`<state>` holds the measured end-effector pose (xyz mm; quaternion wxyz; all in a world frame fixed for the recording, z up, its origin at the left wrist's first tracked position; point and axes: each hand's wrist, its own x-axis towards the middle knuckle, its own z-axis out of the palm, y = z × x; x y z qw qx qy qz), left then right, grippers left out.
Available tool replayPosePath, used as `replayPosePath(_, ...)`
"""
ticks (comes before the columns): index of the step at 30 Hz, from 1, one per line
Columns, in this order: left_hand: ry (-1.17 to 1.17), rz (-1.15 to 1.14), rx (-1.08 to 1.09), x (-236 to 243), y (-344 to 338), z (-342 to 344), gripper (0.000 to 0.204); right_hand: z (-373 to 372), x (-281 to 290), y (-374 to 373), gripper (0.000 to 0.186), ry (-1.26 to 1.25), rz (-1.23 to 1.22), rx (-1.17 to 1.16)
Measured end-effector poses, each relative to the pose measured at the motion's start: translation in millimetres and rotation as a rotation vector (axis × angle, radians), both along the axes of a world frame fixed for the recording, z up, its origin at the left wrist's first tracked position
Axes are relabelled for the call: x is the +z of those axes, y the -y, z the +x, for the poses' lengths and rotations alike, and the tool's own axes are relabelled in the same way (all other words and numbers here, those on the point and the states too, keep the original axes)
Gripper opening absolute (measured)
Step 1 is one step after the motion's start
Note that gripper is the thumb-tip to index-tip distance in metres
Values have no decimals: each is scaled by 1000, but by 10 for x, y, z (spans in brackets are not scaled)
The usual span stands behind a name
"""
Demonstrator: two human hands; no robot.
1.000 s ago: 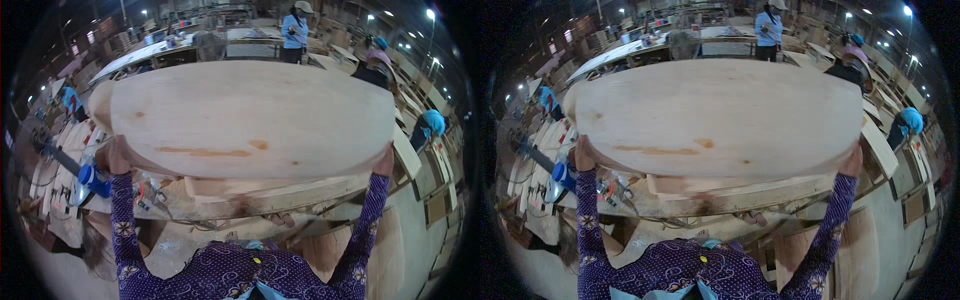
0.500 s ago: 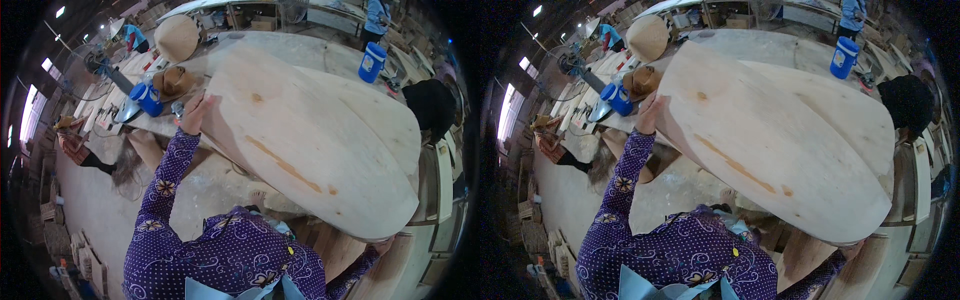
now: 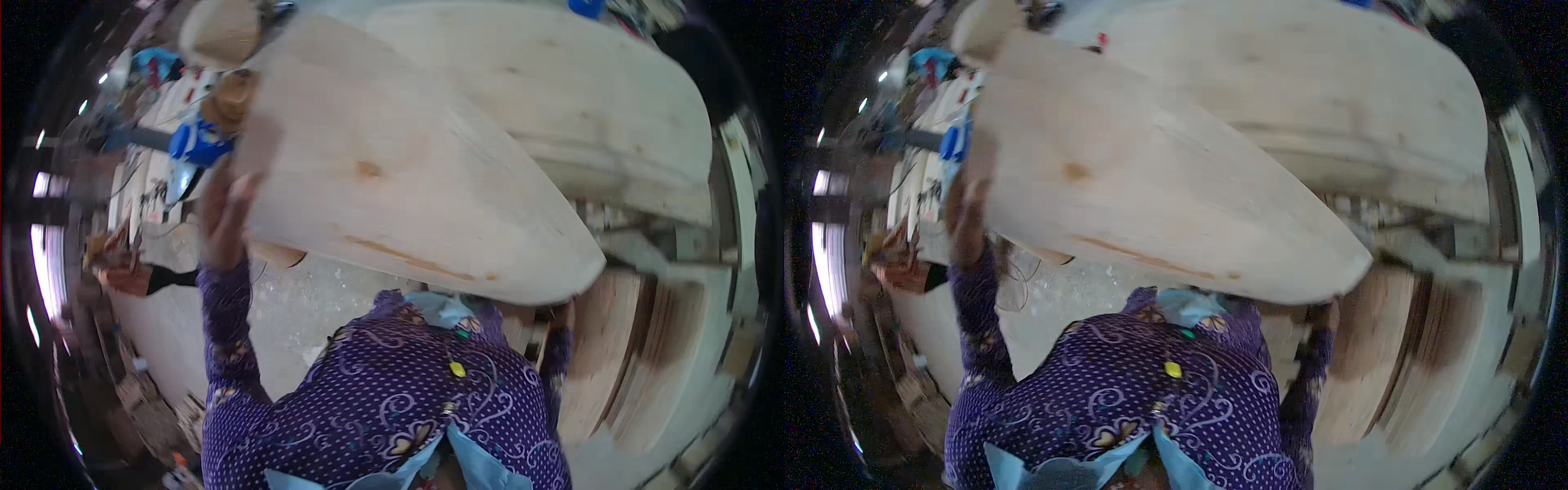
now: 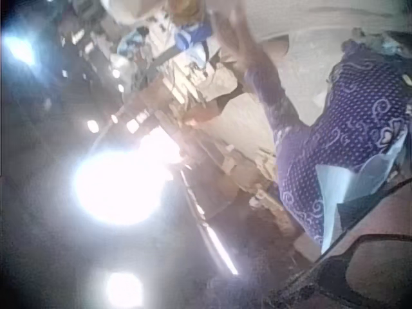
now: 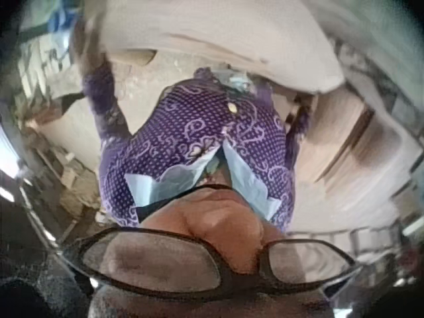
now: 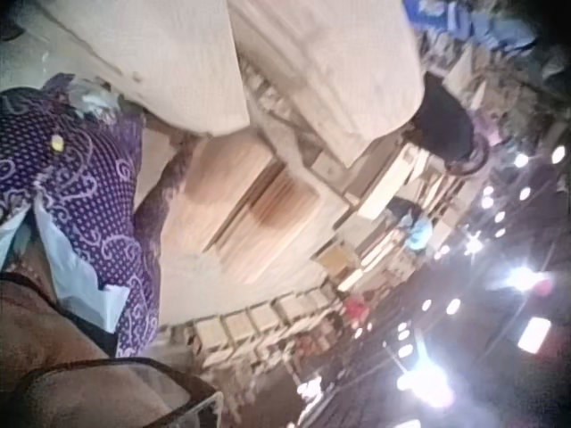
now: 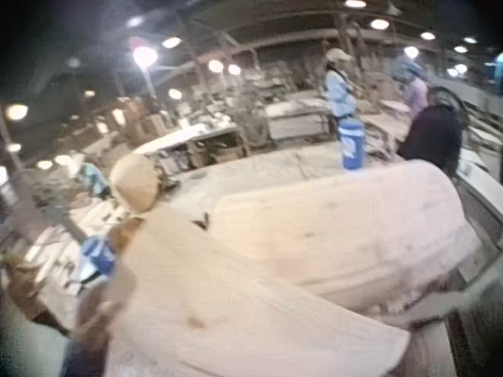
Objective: Applying glue and sanding curved wooden components in a workshop.
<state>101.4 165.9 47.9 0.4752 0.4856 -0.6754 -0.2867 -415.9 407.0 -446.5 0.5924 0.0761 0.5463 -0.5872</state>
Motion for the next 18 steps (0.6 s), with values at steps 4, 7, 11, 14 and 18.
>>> replayPosePath(4, 86, 84, 74, 196, -171, 87, 53, 857, 187, 320, 54, 60, 289, -31)
replayPosePath(7, -11, -24, -175, -23, -246, -67, 62, 1163, 137, 480, 57, 6, 461, 184)
replayPosePath(11, 842, -242, -325, -569, -222, -913, 24, 1158, -663, 17, 45, -247, 159, 379)
replayPosePath(14, 970, -267, -427, -1160, -278, -1090, 22, 1331, -413, 50, 41, -349, 148, 449)
replayPosePath(18, 956, -185, -476, -2061, -256, -831, 19, 1388, -59, -267, 44, -368, 229, 482)
